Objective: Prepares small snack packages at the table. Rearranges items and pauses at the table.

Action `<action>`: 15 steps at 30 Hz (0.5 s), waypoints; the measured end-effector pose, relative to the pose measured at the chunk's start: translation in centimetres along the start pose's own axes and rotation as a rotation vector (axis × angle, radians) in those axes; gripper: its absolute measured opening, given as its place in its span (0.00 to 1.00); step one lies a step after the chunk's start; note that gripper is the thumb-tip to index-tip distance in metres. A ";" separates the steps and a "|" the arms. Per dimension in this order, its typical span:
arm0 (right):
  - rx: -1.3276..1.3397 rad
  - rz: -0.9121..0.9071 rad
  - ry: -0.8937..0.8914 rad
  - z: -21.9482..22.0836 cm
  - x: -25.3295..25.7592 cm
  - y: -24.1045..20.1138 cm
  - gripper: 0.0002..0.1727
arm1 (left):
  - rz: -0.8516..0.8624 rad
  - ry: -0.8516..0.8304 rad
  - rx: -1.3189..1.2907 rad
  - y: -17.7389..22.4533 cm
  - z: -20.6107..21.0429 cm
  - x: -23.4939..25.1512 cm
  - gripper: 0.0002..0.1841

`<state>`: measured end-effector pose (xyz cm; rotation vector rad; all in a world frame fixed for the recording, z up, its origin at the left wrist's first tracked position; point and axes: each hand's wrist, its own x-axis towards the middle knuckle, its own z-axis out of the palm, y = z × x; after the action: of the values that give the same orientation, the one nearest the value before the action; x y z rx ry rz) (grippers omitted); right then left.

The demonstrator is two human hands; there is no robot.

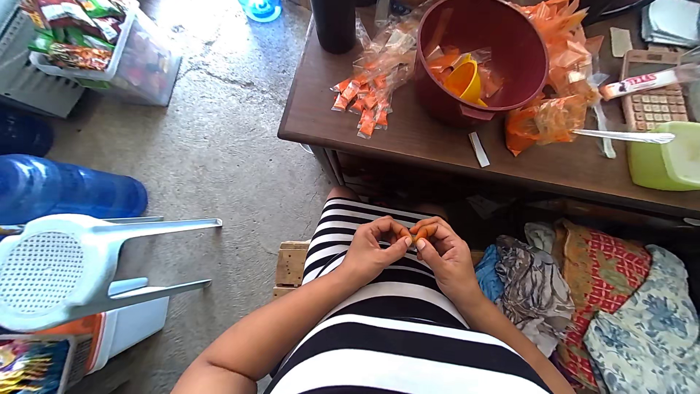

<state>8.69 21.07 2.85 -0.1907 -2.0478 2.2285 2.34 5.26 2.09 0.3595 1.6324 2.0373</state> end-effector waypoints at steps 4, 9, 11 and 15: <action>0.023 -0.010 -0.004 0.0 0.0 0.0 0.05 | -0.022 -0.006 -0.025 0.1 0.0 0.0 0.03; -0.010 -0.056 0.020 -0.1 0.1 -0.1 0.04 | -0.037 0.021 -0.054 0.4 -0.1 0.1 0.03; -0.044 -0.072 0.029 -0.1 0.2 -0.1 0.05 | -0.054 0.041 -0.054 0.5 0.0 0.1 0.04; -0.094 -0.097 0.034 -0.2 0.4 0.0 0.07 | -0.101 0.063 -0.078 0.7 -0.1 0.2 0.05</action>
<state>8.36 21.37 2.83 -0.1340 -2.0982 2.0613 1.98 5.16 2.72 0.1835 1.5696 2.0474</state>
